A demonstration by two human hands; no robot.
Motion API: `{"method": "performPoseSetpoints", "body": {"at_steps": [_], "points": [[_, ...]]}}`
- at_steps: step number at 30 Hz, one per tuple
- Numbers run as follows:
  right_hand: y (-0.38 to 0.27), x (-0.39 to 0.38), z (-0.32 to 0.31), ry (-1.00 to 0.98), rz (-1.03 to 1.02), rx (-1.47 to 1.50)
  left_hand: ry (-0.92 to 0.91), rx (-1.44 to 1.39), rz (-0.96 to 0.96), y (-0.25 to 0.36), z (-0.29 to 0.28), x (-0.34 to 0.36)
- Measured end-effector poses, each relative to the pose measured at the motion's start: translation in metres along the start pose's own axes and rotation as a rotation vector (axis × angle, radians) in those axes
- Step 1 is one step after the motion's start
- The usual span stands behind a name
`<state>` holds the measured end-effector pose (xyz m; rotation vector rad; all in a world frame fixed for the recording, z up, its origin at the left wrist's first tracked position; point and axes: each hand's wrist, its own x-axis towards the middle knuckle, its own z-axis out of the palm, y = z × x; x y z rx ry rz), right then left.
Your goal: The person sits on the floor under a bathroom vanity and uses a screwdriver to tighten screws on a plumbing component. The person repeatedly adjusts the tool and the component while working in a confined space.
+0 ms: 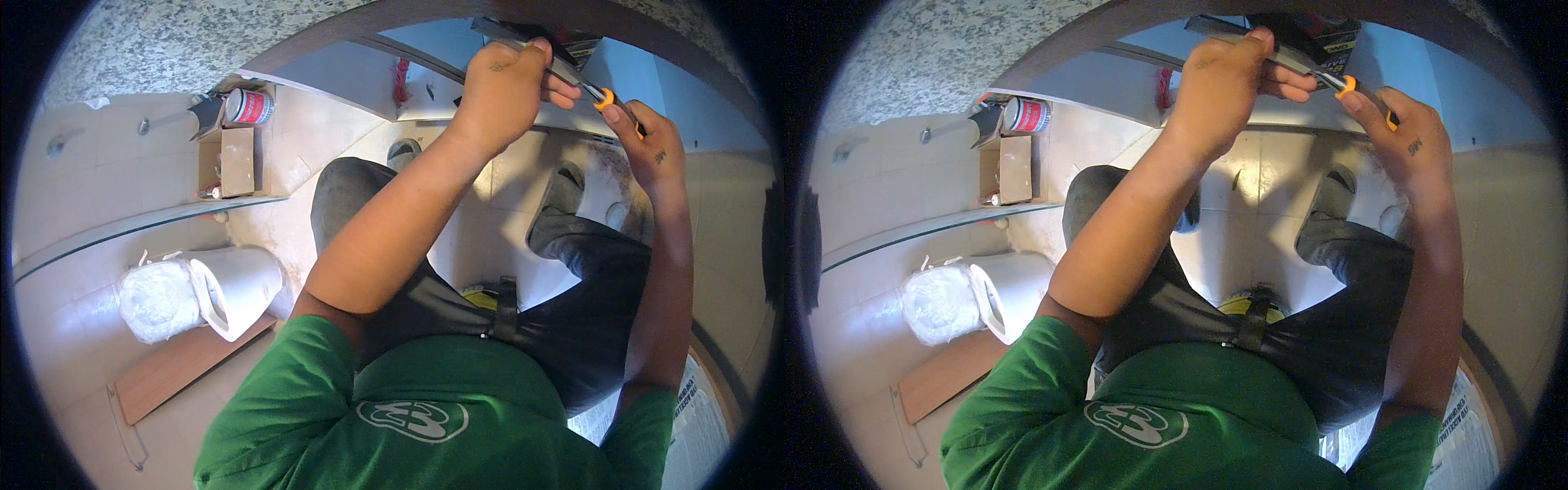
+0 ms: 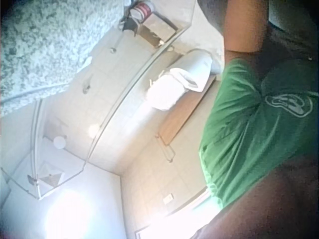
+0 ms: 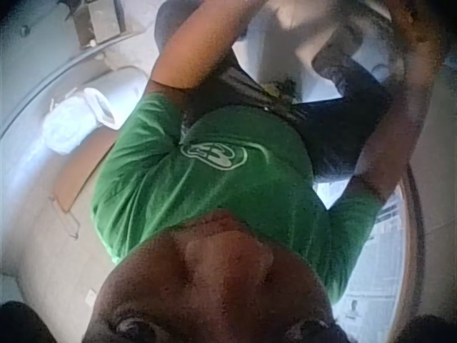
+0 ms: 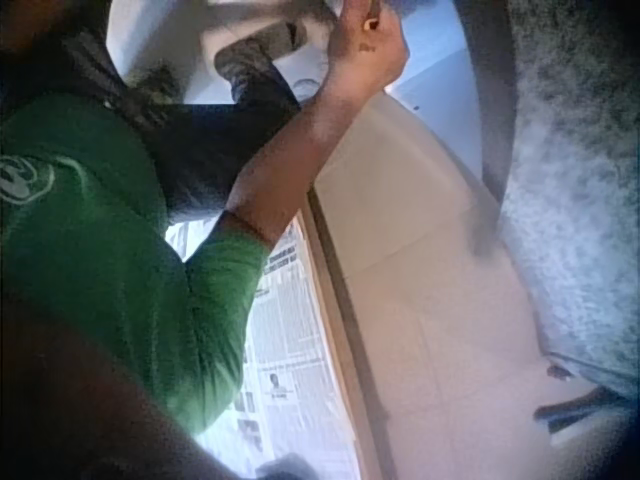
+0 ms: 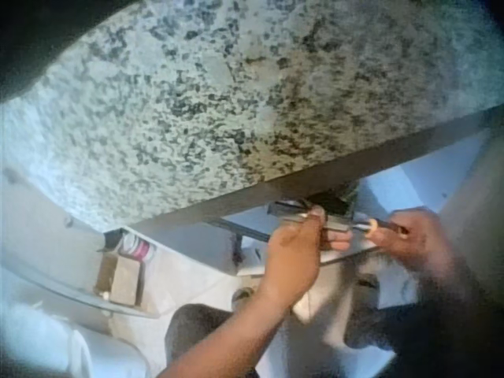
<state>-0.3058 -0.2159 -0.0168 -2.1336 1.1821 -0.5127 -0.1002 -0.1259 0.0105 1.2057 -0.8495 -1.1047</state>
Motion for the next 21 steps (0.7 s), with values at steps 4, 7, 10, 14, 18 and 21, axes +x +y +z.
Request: {"method": "performPoseSetpoints", "body": {"at_steps": [4, 7, 10, 14, 18, 21], "points": [[-0.004, 0.005, 0.006, -0.003, -0.044, -0.058, 0.068, -0.041, -0.013, 0.002, -0.008, 0.003], [0.0, 0.002, 0.005, -0.005, -0.019, -0.057, 0.079, -0.058, -0.008, 0.006, -0.002, 0.0], [0.0, -0.002, -0.001, 0.004, -0.026, -0.008, 0.062, -0.059, -0.008, 0.007, 0.001, -0.004], [-0.013, 0.002, 0.005, -0.011, -0.007, -0.08, 0.073, -0.074, -0.036, 0.003, -0.011, 0.004], [-0.012, -0.002, -0.002, 0.014, 0.012, -0.042, -0.007, -0.022, 0.028, 0.003, -0.005, -0.001], [-0.019, 0.004, 0.002, 0.011, -0.034, -0.076, -0.013, 0.148, 0.21, -0.001, -0.014, 0.005]]}}
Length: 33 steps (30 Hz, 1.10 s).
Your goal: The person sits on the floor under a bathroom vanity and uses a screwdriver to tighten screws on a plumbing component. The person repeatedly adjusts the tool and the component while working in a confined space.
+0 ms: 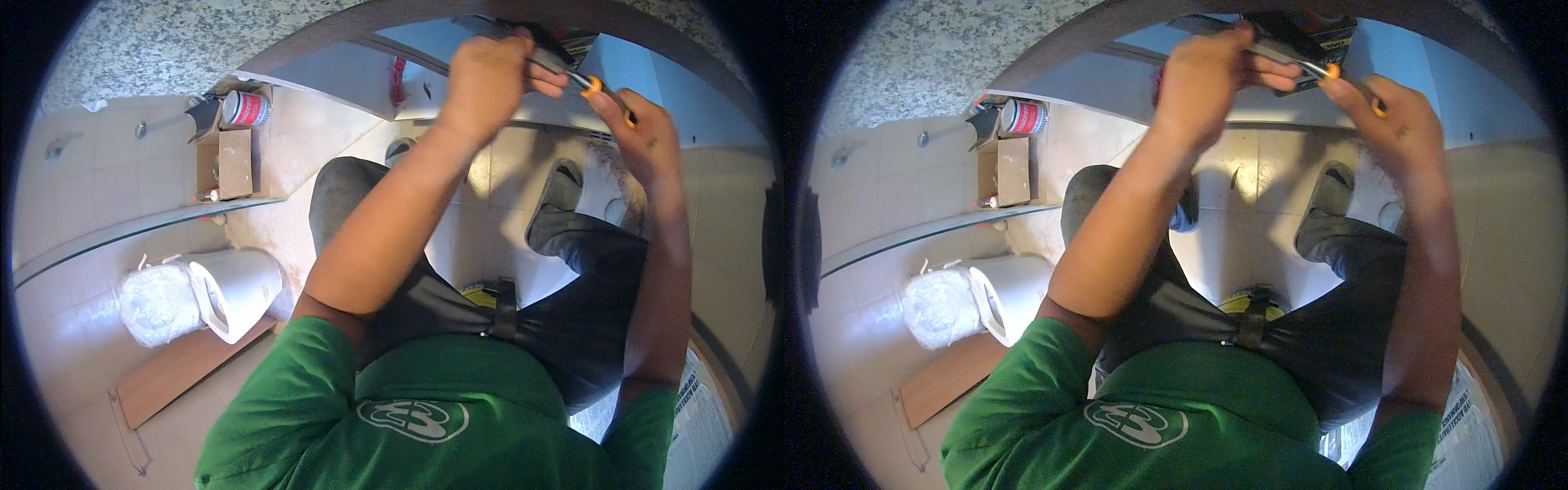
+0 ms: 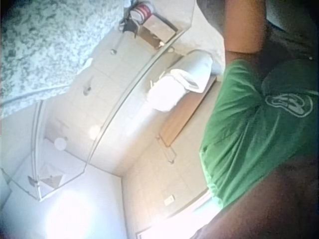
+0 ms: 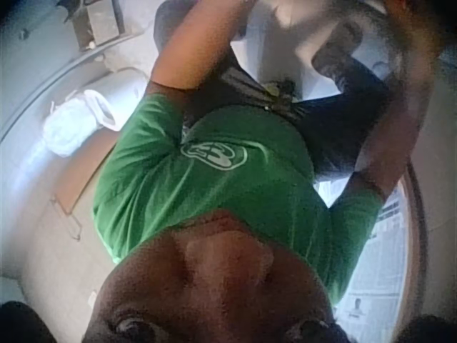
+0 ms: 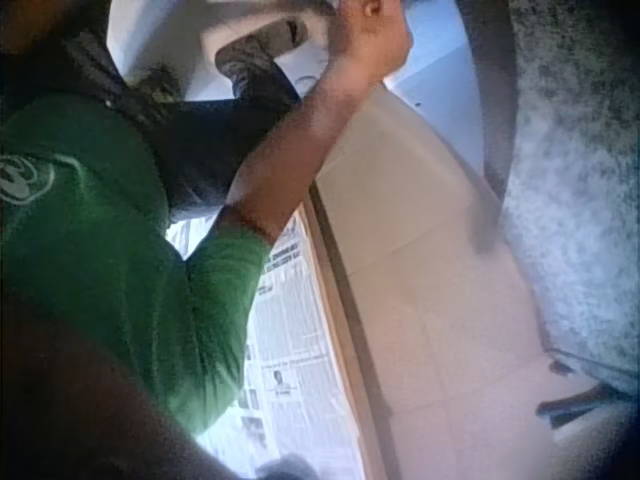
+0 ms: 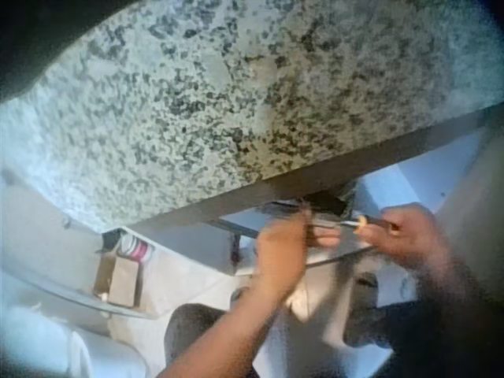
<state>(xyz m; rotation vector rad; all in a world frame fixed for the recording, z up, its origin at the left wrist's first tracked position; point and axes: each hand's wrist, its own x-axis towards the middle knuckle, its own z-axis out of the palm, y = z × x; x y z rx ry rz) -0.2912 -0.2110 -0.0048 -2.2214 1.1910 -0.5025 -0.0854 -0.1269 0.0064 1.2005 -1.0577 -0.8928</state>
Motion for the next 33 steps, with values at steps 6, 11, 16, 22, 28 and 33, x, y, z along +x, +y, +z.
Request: {"method": "performPoseSetpoints", "body": {"at_steps": [6, 11, 16, 22, 28, 33], "points": [[0.004, -0.001, 0.006, -0.019, -0.003, -0.009, 0.094, -0.25, -0.229, 0.006, -0.001, -0.002], [0.012, -0.008, 0.0, -0.054, 0.049, 0.06, 0.06, -0.17, -0.179, 0.001, 0.009, -0.005], [0.003, -0.008, 0.005, -0.045, 0.035, 0.052, 0.056, -0.143, -0.232, 0.004, 0.003, -0.004], [0.007, -0.012, 0.003, -0.03, 0.086, 0.101, 0.024, -0.097, -0.191, 0.004, 0.002, -0.005], [-0.005, -0.006, 0.005, -0.025, 0.061, -0.042, 0.101, -0.233, -0.222, 0.005, 0.001, -0.002], [0.01, -0.006, -0.001, -0.039, 0.05, 0.075, 0.008, -0.11, -0.218, 0.008, 0.005, -0.006]]}}
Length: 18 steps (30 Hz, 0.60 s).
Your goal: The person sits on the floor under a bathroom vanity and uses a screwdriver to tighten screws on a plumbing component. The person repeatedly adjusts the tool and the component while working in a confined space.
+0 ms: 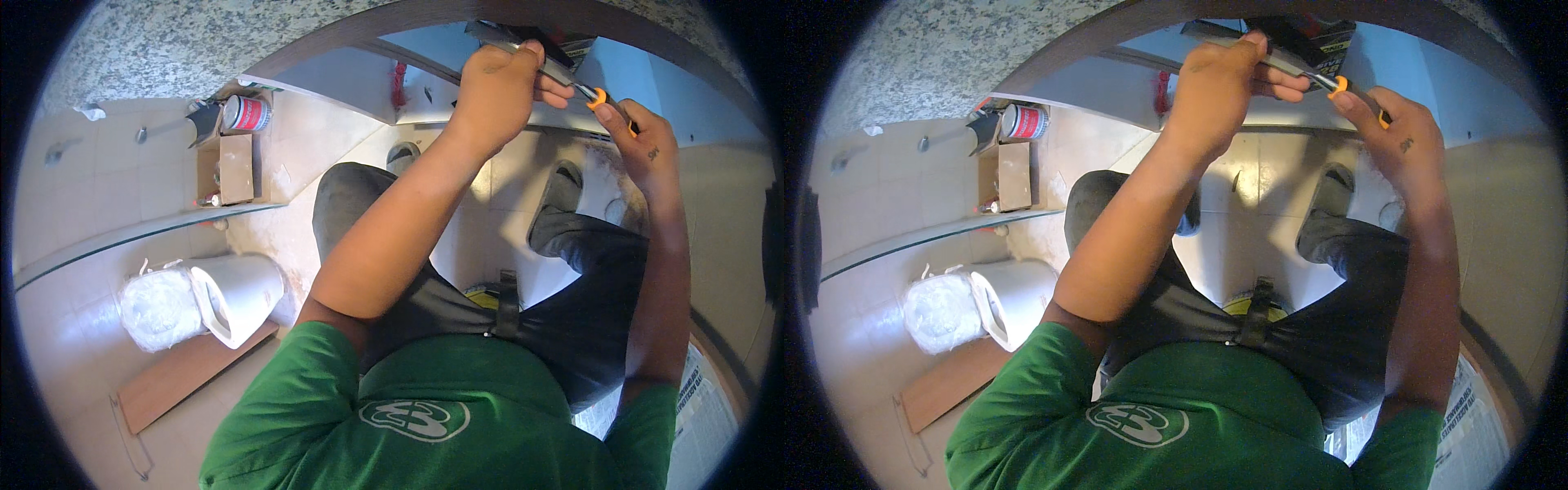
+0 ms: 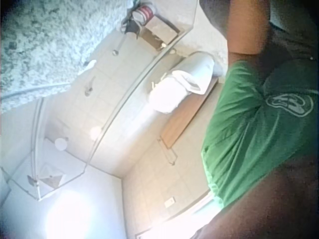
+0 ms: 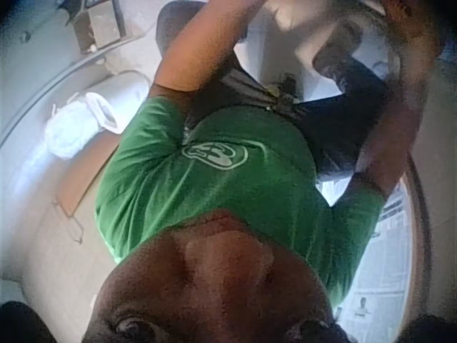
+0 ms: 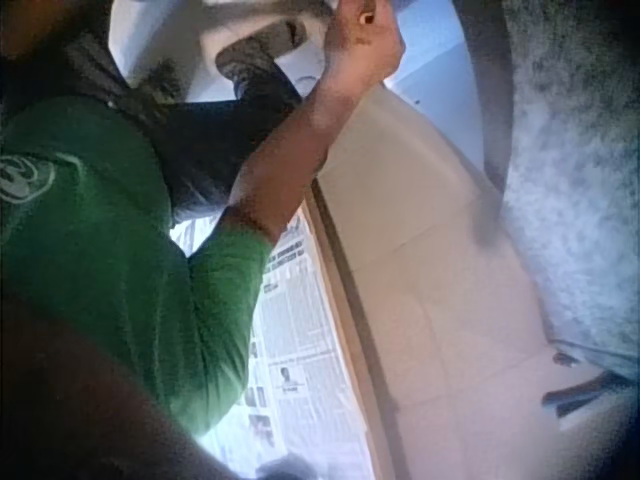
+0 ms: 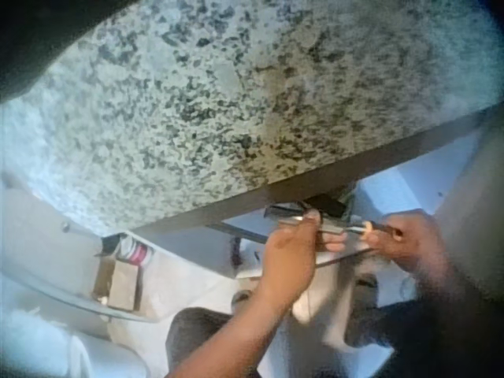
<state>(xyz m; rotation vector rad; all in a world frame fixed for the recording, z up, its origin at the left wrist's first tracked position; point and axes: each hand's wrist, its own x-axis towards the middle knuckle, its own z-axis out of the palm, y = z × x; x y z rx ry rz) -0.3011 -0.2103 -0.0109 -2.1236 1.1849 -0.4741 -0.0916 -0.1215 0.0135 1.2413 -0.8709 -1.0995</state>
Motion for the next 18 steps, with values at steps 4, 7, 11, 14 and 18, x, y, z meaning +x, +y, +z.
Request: {"method": "performPoseSetpoints", "body": {"at_steps": [4, 7, 11, 14, 18], "points": [[-0.016, -0.002, 0.011, 0.032, -0.033, -0.098, 0.059, -0.056, -0.038, 0.004, -0.012, 0.002], [-0.018, 0.0, 0.007, 0.04, -0.026, -0.109, 0.036, -0.054, -0.015, 0.002, -0.011, 0.001], [-0.015, -0.005, 0.002, 0.043, -0.038, -0.065, 0.008, -0.019, 0.016, -0.002, -0.01, -0.001], [-0.025, 0.0, 0.004, 0.046, -0.051, -0.119, 0.082, -0.104, -0.011, 0.002, -0.009, 0.001], [-0.022, -0.005, 0.0, 0.038, -0.007, -0.147, 0.042, -0.111, 0.056, 0.0, -0.008, -0.004]]}}
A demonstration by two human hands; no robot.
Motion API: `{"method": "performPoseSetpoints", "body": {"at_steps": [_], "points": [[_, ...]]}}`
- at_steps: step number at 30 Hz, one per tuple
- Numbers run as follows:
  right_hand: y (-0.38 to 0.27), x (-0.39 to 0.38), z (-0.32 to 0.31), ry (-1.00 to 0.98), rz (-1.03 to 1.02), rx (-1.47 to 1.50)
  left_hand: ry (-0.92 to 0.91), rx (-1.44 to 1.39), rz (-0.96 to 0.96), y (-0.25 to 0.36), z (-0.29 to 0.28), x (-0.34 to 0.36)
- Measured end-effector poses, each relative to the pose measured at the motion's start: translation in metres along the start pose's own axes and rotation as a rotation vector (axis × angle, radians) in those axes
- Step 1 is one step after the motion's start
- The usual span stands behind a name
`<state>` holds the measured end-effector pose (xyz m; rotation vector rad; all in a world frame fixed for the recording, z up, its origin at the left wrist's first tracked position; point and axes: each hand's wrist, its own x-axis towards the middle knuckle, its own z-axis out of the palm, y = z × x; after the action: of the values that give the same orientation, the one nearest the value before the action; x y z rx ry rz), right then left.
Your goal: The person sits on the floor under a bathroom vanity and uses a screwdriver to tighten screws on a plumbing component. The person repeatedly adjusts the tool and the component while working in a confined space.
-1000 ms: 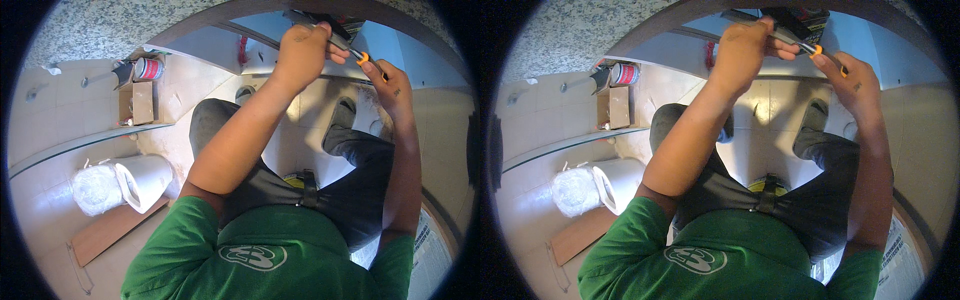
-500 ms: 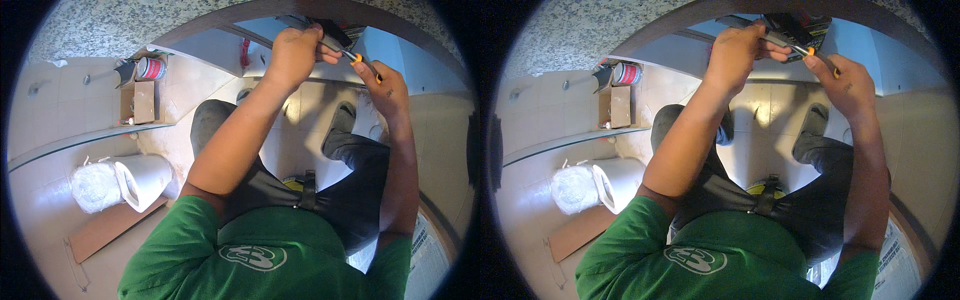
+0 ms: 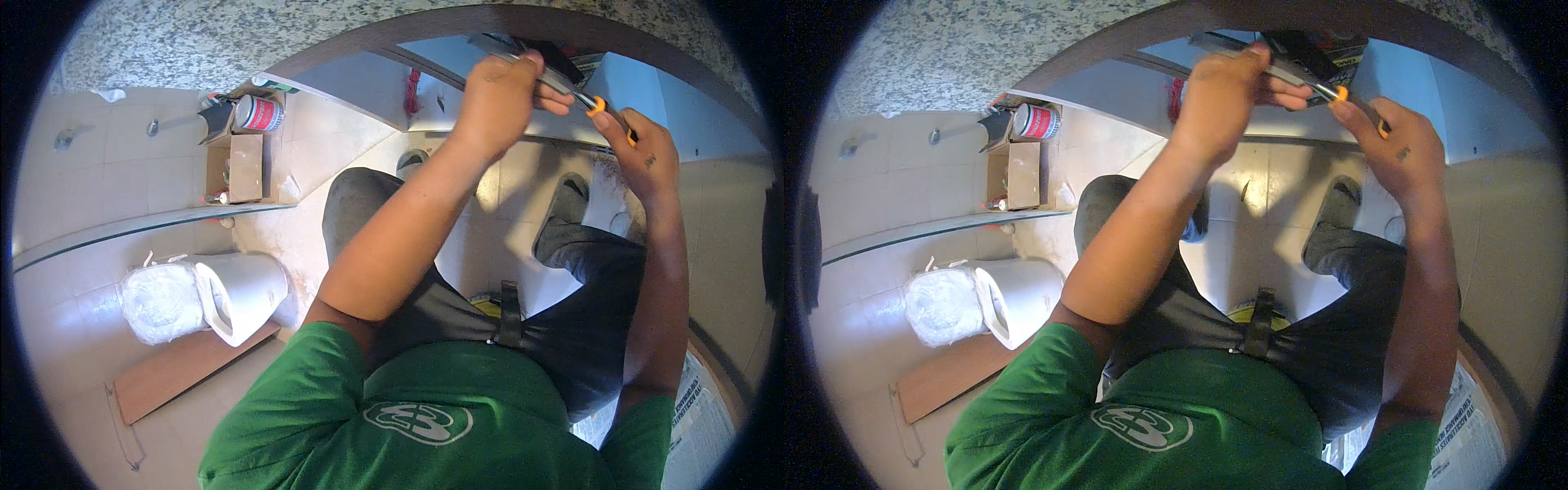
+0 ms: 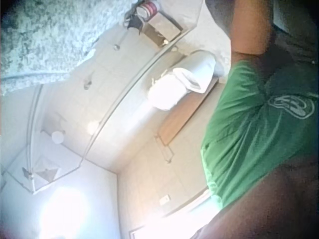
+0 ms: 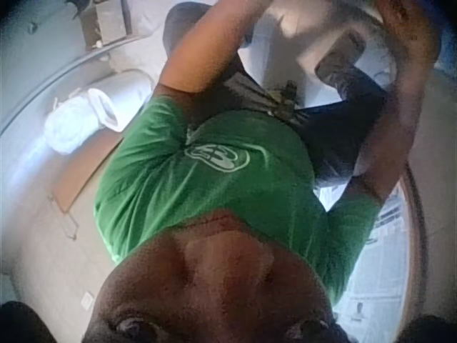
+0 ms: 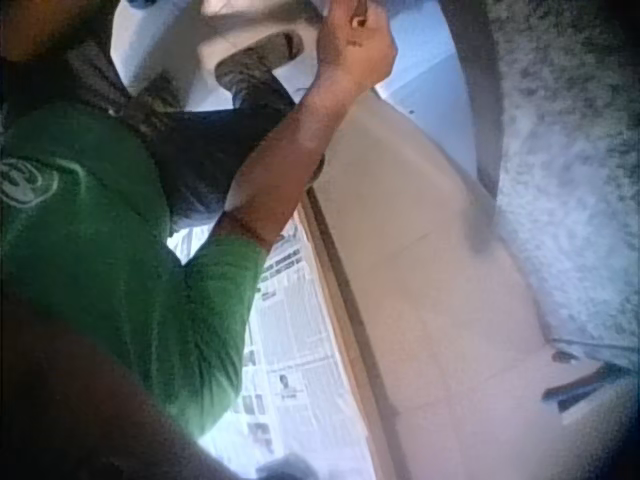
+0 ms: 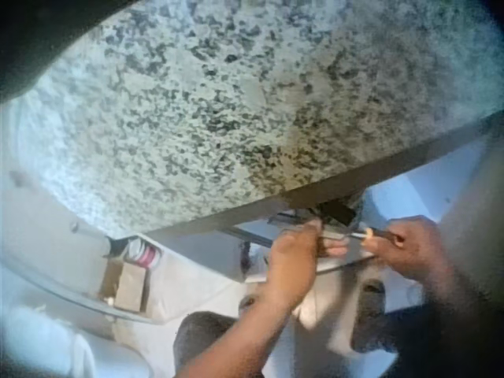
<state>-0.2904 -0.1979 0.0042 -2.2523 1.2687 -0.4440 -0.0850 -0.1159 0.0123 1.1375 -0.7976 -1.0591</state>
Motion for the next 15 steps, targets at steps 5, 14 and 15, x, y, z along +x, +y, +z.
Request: {"method": "performPoseSetpoints", "body": {"at_steps": [5, 14, 15], "points": [[-0.013, 0.002, -0.002, 0.006, -0.009, -0.004, -0.003, 0.041, -0.077, 0.004, -0.009, 0.005], [-0.007, 0.001, -0.002, 0.016, -0.032, 0.011, -0.012, 0.029, -0.069, 0.005, -0.014, 0.004], [-0.014, 0.0, 0.004, 0.023, -0.04, 0.024, -0.01, 0.034, -0.085, 0.007, -0.017, 0.006]]}}
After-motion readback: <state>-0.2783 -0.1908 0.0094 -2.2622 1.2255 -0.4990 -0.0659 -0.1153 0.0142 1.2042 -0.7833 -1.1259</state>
